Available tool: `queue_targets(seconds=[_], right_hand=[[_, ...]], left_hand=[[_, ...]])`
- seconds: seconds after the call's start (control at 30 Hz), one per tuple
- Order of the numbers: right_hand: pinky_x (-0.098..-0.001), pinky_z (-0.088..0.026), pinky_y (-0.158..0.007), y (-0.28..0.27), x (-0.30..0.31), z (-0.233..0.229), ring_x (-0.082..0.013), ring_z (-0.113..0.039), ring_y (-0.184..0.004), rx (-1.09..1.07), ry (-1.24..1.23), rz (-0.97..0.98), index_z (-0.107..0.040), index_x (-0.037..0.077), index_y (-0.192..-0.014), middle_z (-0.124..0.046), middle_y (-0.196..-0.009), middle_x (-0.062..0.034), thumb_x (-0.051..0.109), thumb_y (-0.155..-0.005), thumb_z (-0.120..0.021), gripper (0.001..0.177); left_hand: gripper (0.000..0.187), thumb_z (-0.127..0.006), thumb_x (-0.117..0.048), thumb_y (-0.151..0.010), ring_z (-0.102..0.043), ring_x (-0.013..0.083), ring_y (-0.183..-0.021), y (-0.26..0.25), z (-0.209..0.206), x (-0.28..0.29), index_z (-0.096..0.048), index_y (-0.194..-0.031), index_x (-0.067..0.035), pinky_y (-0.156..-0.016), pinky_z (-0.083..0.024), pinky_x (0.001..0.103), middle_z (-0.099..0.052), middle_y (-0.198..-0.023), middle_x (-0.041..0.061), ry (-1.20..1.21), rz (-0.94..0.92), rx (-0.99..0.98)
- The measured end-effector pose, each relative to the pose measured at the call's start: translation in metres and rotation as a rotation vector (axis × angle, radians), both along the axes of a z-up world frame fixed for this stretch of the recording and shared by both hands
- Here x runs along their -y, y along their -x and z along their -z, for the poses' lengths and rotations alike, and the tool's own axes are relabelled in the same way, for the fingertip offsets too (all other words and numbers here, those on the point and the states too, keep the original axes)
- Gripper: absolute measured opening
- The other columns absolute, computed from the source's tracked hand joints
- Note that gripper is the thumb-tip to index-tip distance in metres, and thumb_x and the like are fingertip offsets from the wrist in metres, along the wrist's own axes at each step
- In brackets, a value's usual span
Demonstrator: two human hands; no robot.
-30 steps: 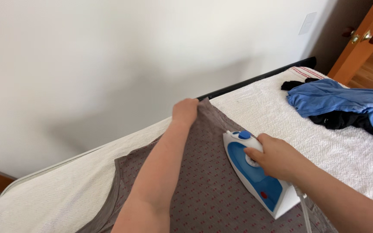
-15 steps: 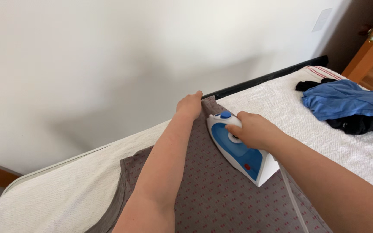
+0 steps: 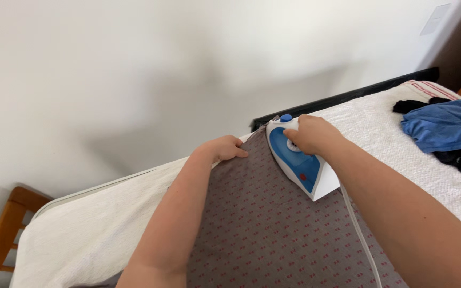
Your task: The person irons a black long-sleeved shirt and a grey patterned tank top on a white towel laid over a wooden bed frame. They smooth the fabric with their hands and use a blue and white steam iron to press the sleeves, body, and straps of the garments.
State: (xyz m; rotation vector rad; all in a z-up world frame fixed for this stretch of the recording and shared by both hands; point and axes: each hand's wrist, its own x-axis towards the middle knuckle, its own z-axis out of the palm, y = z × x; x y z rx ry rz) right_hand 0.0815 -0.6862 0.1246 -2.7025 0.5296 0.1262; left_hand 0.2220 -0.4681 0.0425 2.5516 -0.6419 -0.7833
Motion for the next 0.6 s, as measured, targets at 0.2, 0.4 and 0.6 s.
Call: queue_targets(seconds=[0.2,0.4,0.6], right_hand=[[-0.0422,-0.059,-0.069,-0.020,0.005,0.021,-0.0309,-0.075,-0.070,0.010,0.025,0.077,-0.070,-0.004,-0.095,-0.074,-0.074,-0.0204,0.050,-0.098,-0.060,0.055],[-0.0420,-0.058,-0.068,-0.009,0.008,0.003,-0.0300,-0.074,-0.070,0.021,-0.044,0.032,-0.070,-0.007,-0.104,-0.076,-0.076,-0.0217,0.050,-0.097,-0.061,0.058],[-0.0415,-0.062,-0.067,0.059,-0.020,-0.036,-0.0291,-0.076,-0.069,-0.149,-0.074,0.012,-0.060,0.002,-0.128,-0.077,-0.088,-0.0207,0.049,-0.095,-0.059,0.057]], left_hand=[[0.042,-0.072,-0.036,-0.088,-0.070,0.0298,-0.102,-0.020,0.044,-0.048,-0.075,-0.114,-0.004,-0.094,-0.052,0.042,-0.076,-0.108,0.015,0.179,-0.246,-0.005],[0.034,-0.071,-0.033,-0.087,-0.070,0.0332,-0.104,-0.027,0.083,-0.059,-0.076,-0.107,-0.006,-0.093,-0.054,0.043,-0.075,-0.107,0.016,0.108,-0.272,0.227],[0.034,-0.066,-0.035,-0.092,-0.067,0.0382,-0.110,-0.021,0.098,-0.062,-0.074,-0.106,-0.004,-0.096,-0.052,0.045,-0.074,-0.112,0.020,0.143,-0.281,0.334]])
